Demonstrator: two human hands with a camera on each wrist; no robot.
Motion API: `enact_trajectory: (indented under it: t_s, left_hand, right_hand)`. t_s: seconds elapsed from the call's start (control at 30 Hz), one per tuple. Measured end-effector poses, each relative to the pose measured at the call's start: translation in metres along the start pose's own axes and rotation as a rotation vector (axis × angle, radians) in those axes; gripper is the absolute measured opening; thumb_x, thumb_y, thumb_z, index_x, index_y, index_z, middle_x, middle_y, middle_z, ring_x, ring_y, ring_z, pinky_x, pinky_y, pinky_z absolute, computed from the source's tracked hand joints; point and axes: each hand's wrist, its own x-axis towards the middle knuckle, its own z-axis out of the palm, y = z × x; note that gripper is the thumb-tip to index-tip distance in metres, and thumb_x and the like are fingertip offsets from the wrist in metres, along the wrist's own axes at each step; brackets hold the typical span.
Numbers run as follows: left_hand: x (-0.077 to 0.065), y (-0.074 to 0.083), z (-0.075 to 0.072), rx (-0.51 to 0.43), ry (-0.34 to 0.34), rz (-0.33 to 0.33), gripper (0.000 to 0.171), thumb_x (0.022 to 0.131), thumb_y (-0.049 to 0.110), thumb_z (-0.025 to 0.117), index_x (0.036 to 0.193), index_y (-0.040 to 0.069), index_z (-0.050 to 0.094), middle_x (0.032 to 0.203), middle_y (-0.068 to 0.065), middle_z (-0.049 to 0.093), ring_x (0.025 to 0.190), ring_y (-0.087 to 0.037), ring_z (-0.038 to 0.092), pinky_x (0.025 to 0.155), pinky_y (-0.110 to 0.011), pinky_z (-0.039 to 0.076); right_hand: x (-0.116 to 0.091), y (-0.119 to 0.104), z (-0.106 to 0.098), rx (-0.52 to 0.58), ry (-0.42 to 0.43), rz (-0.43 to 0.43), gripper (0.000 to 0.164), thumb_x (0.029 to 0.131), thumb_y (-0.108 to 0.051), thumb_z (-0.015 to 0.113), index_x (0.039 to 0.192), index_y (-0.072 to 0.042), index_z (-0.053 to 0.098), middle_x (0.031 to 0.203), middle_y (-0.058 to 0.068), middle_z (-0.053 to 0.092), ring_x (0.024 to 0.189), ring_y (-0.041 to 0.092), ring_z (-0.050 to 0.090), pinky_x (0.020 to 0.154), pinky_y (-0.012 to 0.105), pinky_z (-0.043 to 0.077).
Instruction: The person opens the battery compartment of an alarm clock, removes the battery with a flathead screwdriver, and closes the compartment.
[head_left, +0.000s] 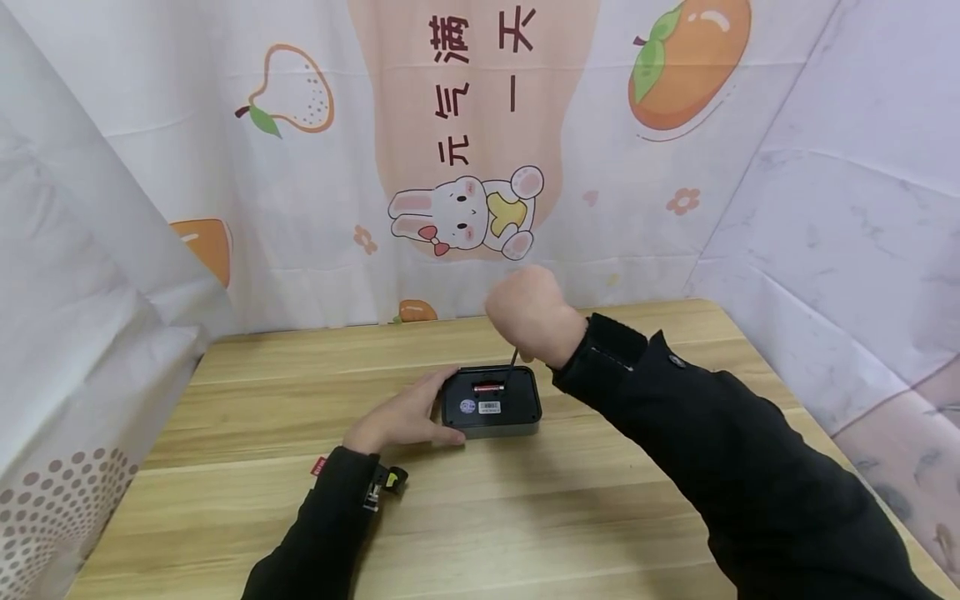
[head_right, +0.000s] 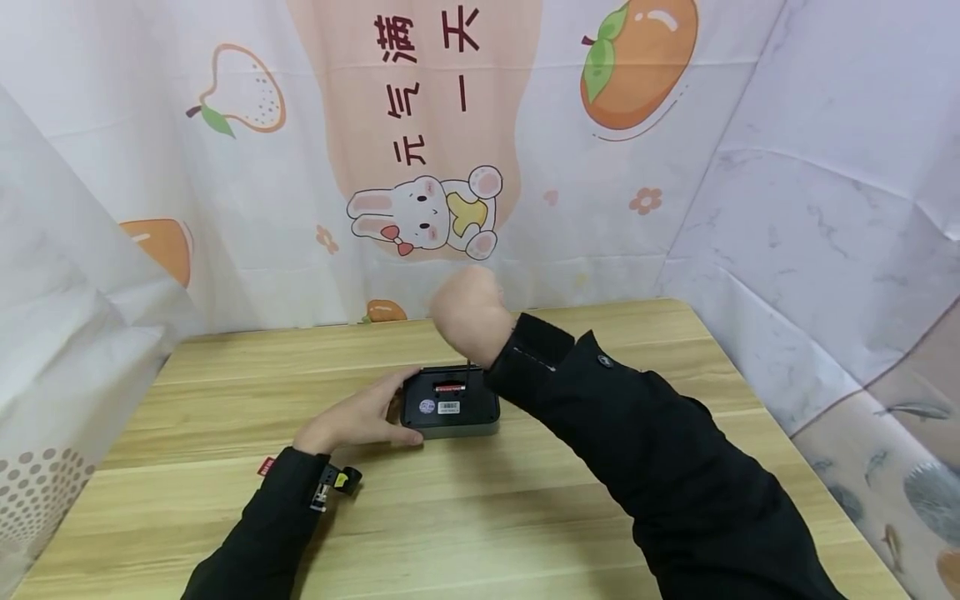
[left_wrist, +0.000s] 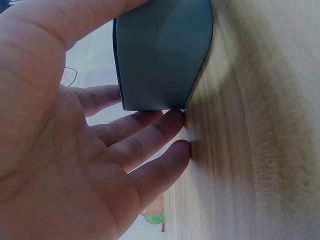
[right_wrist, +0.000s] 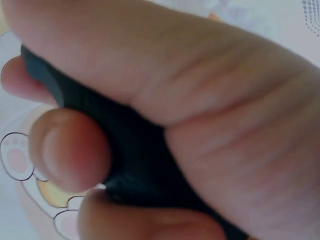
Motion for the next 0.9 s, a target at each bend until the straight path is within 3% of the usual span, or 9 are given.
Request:
enact_trajectory:
  t_s: [0.13,0.27,0.4,0.57,0.9]
  left_hand:
    - [-0.001,-0.001,-0.001,0.023,-0.002,-0.014,0.111,0.077,0.032,0.091,0.161,0.006,0.023,0.157,-0.015,0.035,0.143,-0.028,0.035,0.117,-0.047,0.029]
    - [-0.003,-0.001,-0.001,0.028,-0.006,-0.028,0.112,0.077,0.035,0.091,0.161,0.007,0.023,0.158,-0.015,0.034,0.144,-0.028,0.033,0.117,-0.047,0.028]
    - [-0.003,0.0,-0.002,0.029,-0.005,-0.03,0.113,0.076,0.035,0.091,0.162,0.007,0.022,0.159,-0.015,0.033,0.144,-0.028,0.033,0.117,-0.047,0.029]
    - [-0.002,0.002,-0.002,0.039,-0.004,-0.028,0.114,0.076,0.034,0.091,0.162,0.009,0.022,0.16,-0.014,0.032,0.145,-0.027,0.032,0.117,-0.046,0.029]
    - [-0.001,0.001,-0.001,0.046,-0.005,-0.024,0.113,0.077,0.036,0.09,0.162,0.008,0.021,0.161,-0.015,0.03,0.146,-0.028,0.03,0.118,-0.047,0.028]
  right_hand:
    - [0.006,0.01,0.006,0.088,-0.054,0.015,0.04,0.066,-0.046,0.095,0.067,-0.017,0.067,0.072,-0.006,0.062,0.068,0.013,0.059,0.066,0.036,0.056]
    - [0.01,0.02,0.017,0.163,-0.048,0.042,0.042,0.081,-0.053,0.081,0.065,-0.018,0.065,0.068,-0.006,0.058,0.065,0.013,0.058,0.065,0.036,0.054]
    - [0.011,0.03,0.031,0.166,-0.003,0.1,0.041,0.097,-0.031,0.064,0.059,-0.018,0.058,0.06,-0.005,0.048,0.058,0.014,0.05,0.06,0.036,0.049]
    - [0.01,0.04,0.05,0.185,0.044,0.183,0.044,0.092,-0.007,0.053,0.05,-0.018,0.046,0.053,-0.004,0.037,0.051,0.014,0.038,0.049,0.033,0.041]
    - [0.009,0.058,0.076,0.251,0.053,0.178,0.043,0.091,-0.016,0.058,0.049,-0.017,0.045,0.054,-0.003,0.037,0.052,0.017,0.039,0.048,0.037,0.042]
